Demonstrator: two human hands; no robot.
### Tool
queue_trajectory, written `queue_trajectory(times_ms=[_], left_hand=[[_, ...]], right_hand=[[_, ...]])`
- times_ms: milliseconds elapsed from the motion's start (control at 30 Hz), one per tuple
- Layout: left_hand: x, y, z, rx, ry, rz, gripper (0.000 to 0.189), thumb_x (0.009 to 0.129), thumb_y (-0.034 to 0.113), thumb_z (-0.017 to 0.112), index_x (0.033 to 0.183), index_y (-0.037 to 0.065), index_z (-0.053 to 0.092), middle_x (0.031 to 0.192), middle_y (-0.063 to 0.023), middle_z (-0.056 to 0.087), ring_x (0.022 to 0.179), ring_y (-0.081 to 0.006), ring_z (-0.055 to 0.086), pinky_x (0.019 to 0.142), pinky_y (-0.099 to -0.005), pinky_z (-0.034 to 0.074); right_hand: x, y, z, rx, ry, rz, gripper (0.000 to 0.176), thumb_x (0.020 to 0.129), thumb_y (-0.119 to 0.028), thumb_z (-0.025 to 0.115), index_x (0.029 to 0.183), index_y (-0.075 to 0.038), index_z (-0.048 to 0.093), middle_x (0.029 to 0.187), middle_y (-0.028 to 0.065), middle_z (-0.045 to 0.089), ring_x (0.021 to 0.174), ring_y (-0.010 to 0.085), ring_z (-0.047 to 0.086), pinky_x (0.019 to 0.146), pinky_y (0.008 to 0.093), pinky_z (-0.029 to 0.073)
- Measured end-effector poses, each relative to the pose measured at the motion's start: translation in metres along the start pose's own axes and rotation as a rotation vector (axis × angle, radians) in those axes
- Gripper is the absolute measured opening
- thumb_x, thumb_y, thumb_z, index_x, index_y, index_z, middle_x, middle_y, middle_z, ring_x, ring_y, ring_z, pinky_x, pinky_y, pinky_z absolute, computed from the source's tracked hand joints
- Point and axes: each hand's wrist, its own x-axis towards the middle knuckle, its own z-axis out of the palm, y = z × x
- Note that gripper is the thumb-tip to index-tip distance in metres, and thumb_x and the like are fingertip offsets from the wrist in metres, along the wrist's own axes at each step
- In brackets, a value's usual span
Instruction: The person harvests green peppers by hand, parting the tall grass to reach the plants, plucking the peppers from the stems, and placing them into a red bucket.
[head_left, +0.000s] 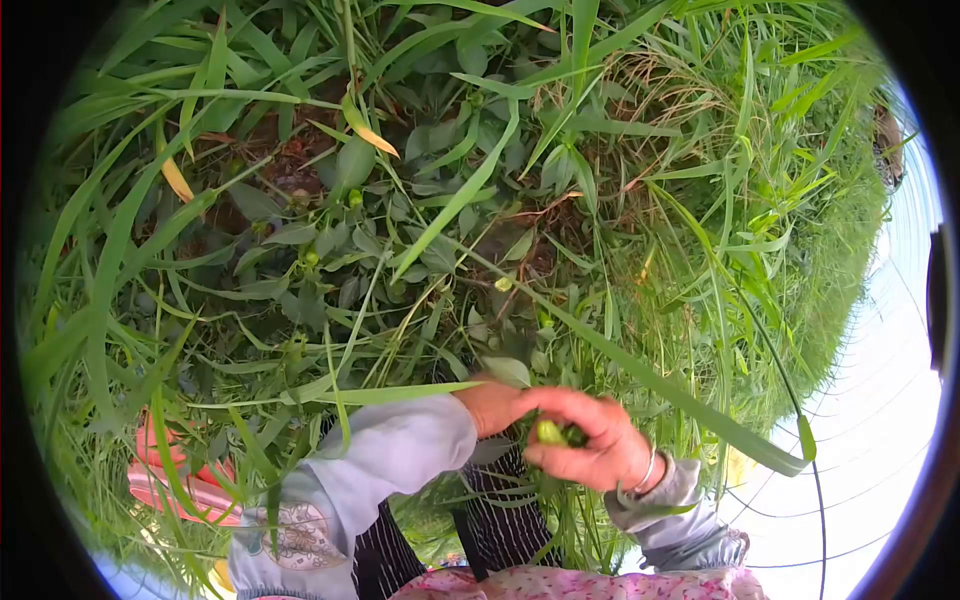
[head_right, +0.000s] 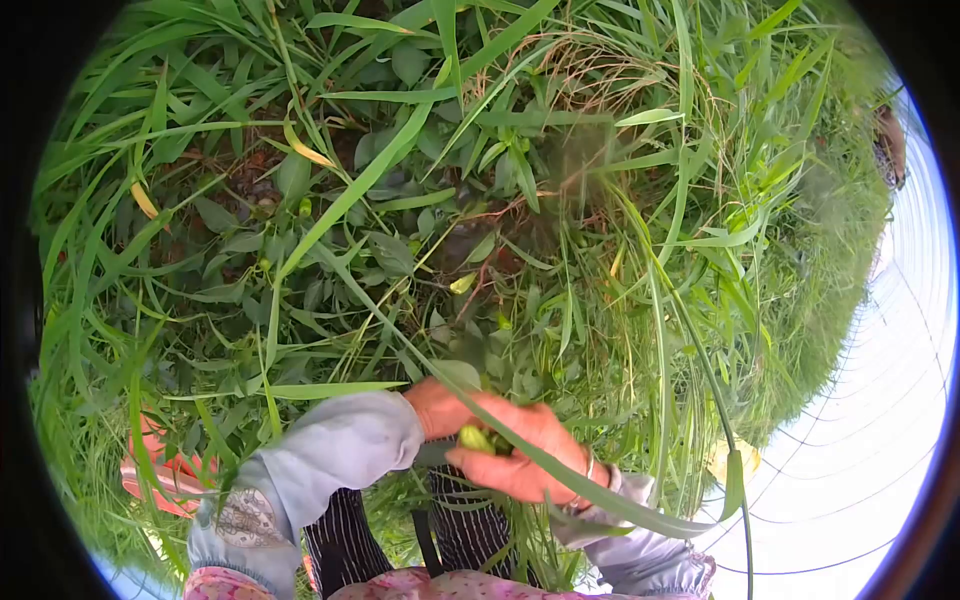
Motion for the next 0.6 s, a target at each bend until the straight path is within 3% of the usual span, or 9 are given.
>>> queue_trajectory(times_ms=[33,100,167,233,267,300,400,533,600], left_hand=[[0.0,0.004,0.004,0.11,0.039,0.053,0.026,0.08,0.017,0.047,0.095,0.003,0.063,0.099,-0.0179,0.062,0.09,-0.032,0.061,0.077,-0.0397,0.049],[-0.001,0.01,0.011,0.321,0.124,0.153,0.025,0.08,0.016,0.047,0.095,0.003,0.061,0.098,-0.0183,0.061,0.09,-0.0333,0.061,0.079,-0.0406,0.048],[0.011,-0.001,0.024,0.431,0.183,0.28,0.022,0.08,0.015,0.047,0.091,0.002,0.06,0.091,-0.0181,0.061,0.084,-0.0337,0.061,0.073,-0.042,0.05],[0.017,-0.009,0.029,0.522,0.151,0.342,0.023,0.082,0.019,0.045,0.089,0.002,0.059,0.084,-0.02,0.06,0.075,-0.0349,0.061,0.064,-0.0438,0.05],[0.016,-0.008,0.026,0.642,0.13,0.402,0.024,0.083,0.02,0.044,0.091,0.004,0.059,0.085,-0.0185,0.061,0.073,-0.0362,0.061,0.06,-0.0427,0.052],[0.024,-0.019,0.039,0.533,0.157,0.368,0.024,0.083,0.02,0.045,0.097,0.006,0.059,0.087,-0.0175,0.062,0.076,-0.0382,0.061,0.066,-0.0434,0.051],[0.007,-0.013,0.037,0.227,0.458,0.42,0.023,0.08,0.011,0.046,0.097,0.006,0.061,0.091,-0.0177,0.063,0.08,-0.0323,0.062,0.074,-0.0437,0.049],[0.004,-0.015,0.036,-0.144,0.565,0.511,0.024,0.08,0.012,0.046,0.098,0.007,0.061,0.091,-0.0188,0.063,0.078,-0.0327,0.062,0.071,-0.044,0.049],[-0.004,-0.008,0.019,-0.068,0.442,0.399,0.025,0.079,0.012,0.047,0.099,0.008,0.061,0.09,-0.0191,0.063,0.077,-0.0333,0.061,0.07,-0.0441,0.049]], right_hand=[[0.012,-0.001,-0.009,0.037,-0.044,-0.026,0.034,0.081,0.0,0.057,0.114,-0.003,0.053,0.086,0.0019,0.061,0.08,0.0104,0.059,0.069,0.025,0.049],[0.059,0.012,-0.035,0.14,0.126,0.208,0.033,0.079,-0.004,0.058,0.111,-0.006,0.058,0.098,0.006,0.064,0.079,0.014,0.061,0.07,0.0262,0.049],[0.128,0.054,-0.054,-0.245,0.29,-0.008,0.027,0.078,-0.008,0.057,0.104,-0.005,0.063,0.09,0.0104,0.066,0.077,0.018,0.062,0.071,0.0264,0.049],[0.191,0.07,-0.056,-0.442,0.37,0.06,0.025,0.078,-0.008,0.051,0.1,-0.003,0.063,0.083,0.0118,0.065,0.076,0.0162,0.062,0.068,0.027,0.049],[0.222,0.096,-0.061,-0.552,0.416,0.034,0.028,0.078,-0.014,0.055,0.103,-0.005,0.063,0.09,0.016,0.064,0.081,0.0249,0.062,0.073,0.0321,0.049],[0.249,0.12,-0.064,-0.664,0.461,0.004,0.031,0.078,-0.02,0.058,0.105,-0.008,0.063,0.097,0.0202,0.063,0.087,0.0336,0.061,0.079,0.0373,0.048],[0.29,0.153,-0.053,-0.92,0.271,0.142,0.04,0.078,-0.03,0.058,0.112,-0.009,0.059,0.102,0.0206,0.061,0.095,0.0375,0.057,0.083,0.0407,0.046],[0.292,0.165,-0.038,-0.771,0.394,0.187,0.05,0.076,-0.042,0.057,0.114,-0.009,0.057,0.105,0.0215,0.06,0.099,0.0377,0.055,0.086,0.0403,0.044],[0.272,0.167,-0.035,-0.516,0.451,0.05,0.049,0.076,-0.042,0.057,0.111,-0.008,0.059,0.105,0.0215,0.06,0.099,0.0377,0.055,0.086,0.0399,0.044]])
